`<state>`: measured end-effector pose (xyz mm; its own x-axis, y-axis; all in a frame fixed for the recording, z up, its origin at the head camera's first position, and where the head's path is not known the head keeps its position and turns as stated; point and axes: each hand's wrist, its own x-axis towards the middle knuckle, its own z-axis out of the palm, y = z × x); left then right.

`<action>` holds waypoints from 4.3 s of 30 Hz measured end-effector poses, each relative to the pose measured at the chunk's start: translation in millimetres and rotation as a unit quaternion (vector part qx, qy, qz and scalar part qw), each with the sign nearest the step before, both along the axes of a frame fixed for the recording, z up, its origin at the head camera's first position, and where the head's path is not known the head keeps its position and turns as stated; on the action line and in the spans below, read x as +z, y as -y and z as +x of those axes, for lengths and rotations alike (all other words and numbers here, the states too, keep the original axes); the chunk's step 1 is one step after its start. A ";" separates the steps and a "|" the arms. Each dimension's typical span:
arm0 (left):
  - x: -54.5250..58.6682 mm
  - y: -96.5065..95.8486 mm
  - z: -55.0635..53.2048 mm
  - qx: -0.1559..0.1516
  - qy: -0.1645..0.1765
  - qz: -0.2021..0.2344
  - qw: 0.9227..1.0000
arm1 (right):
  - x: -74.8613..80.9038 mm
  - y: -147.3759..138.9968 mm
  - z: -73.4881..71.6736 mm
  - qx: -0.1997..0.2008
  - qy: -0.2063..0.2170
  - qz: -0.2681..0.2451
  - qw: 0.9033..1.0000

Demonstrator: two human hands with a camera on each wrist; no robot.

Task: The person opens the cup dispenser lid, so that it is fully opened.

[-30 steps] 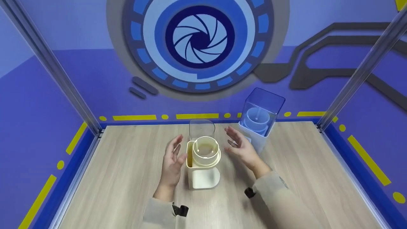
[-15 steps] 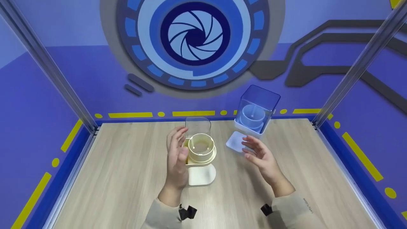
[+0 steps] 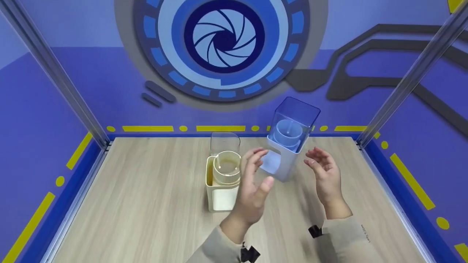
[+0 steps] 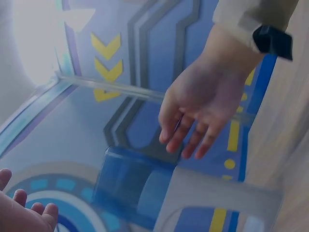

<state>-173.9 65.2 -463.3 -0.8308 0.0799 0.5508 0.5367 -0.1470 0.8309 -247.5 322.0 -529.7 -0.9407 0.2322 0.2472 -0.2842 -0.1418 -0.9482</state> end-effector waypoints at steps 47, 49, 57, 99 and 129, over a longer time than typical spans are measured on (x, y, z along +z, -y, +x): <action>-67.9 -134.0 -90.8 0.300 0.112 -0.138 0.937 | -14.9 -2.4 -84.0 0.007 0.074 0.066 0.995; -67.8 -132.1 -89.8 0.297 0.113 -0.140 0.938 | -16.0 -1.0 -80.3 -0.004 0.073 0.065 0.995; -70.7 -127.1 -86.8 0.301 0.112 -0.117 0.940 | -18.7 6.2 -67.1 -0.033 0.067 0.042 0.996; -91.9 -66.1 -41.6 0.186 0.084 -0.170 0.964 | -42.0 71.3 34.8 -0.225 0.001 0.026 0.974; -89.5 -80.0 -23.4 0.226 0.084 -0.066 0.968 | 9.7 -25.3 -30.9 0.027 0.009 -0.044 0.999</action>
